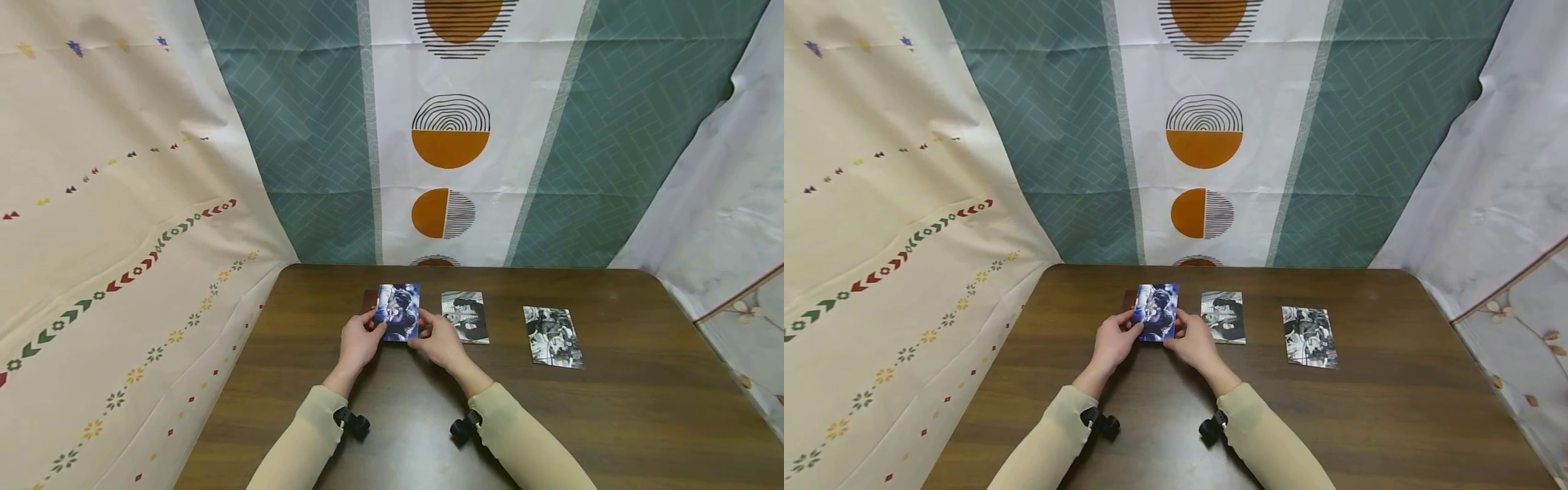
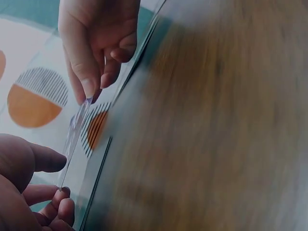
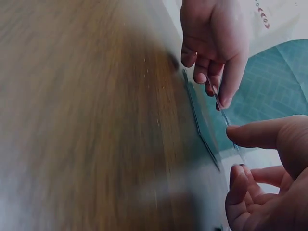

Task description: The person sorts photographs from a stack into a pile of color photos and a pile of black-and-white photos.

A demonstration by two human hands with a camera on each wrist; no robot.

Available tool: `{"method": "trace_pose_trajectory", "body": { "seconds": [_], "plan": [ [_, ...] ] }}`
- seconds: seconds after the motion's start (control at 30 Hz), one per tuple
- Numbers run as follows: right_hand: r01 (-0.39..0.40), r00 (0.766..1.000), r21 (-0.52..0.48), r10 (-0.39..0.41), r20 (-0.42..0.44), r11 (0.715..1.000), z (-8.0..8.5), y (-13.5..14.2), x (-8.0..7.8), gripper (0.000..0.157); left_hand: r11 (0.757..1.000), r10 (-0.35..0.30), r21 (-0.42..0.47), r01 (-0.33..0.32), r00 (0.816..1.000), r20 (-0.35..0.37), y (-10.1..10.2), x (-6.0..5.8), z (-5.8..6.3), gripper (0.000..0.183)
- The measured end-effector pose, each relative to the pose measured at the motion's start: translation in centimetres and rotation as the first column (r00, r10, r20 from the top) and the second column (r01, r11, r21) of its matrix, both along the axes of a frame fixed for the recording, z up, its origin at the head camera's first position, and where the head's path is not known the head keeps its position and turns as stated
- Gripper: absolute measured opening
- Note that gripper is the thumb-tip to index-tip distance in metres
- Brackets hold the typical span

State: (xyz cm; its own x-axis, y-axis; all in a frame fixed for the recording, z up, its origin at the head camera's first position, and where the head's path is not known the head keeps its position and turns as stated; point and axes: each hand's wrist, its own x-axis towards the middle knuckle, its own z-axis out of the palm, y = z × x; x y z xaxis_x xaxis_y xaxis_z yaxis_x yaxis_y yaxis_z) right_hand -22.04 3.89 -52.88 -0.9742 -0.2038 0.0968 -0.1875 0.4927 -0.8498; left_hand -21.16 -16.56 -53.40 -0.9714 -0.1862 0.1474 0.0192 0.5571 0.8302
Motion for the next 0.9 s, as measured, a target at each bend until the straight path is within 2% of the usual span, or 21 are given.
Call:
{"method": "trace_pose_trajectory", "body": {
  "seconds": [0.2, 0.4, 0.53, 0.9],
  "plan": [
    [-0.021, 0.999, 0.069, 0.024, -0.045, 0.997, -0.4, -1.5, -0.5, 0.081, 0.999, 0.029, -0.042, -0.029, 1.0, -0.002, -1.7, -0.2, -0.3, 0.041],
    [-0.02, 0.999, 0.092, 0.024, -0.038, 0.996, -0.6, -2.6, -0.9, 0.084, 0.998, 0.03, -0.063, -0.029, 0.999, 0.023, -2.5, -0.5, -0.3, 0.042],
    [-0.026, 0.998, 0.144, 0.033, -0.047, 0.989, -0.7, -3.2, -1.2, 0.084, 0.997, 0.035, -0.074, -0.032, 0.999, 0.033, -2.9, -0.7, -0.4, 0.045],
    [0.009, 1.0, 0.27, -0.004, -0.019, 0.963, -0.7, -4.3, -1.4, 0.079, 0.988, 0.013, -0.154, 0.007, 0.992, 0.126, -3.2, -0.9, -0.1, 0.053]
  ]
}}
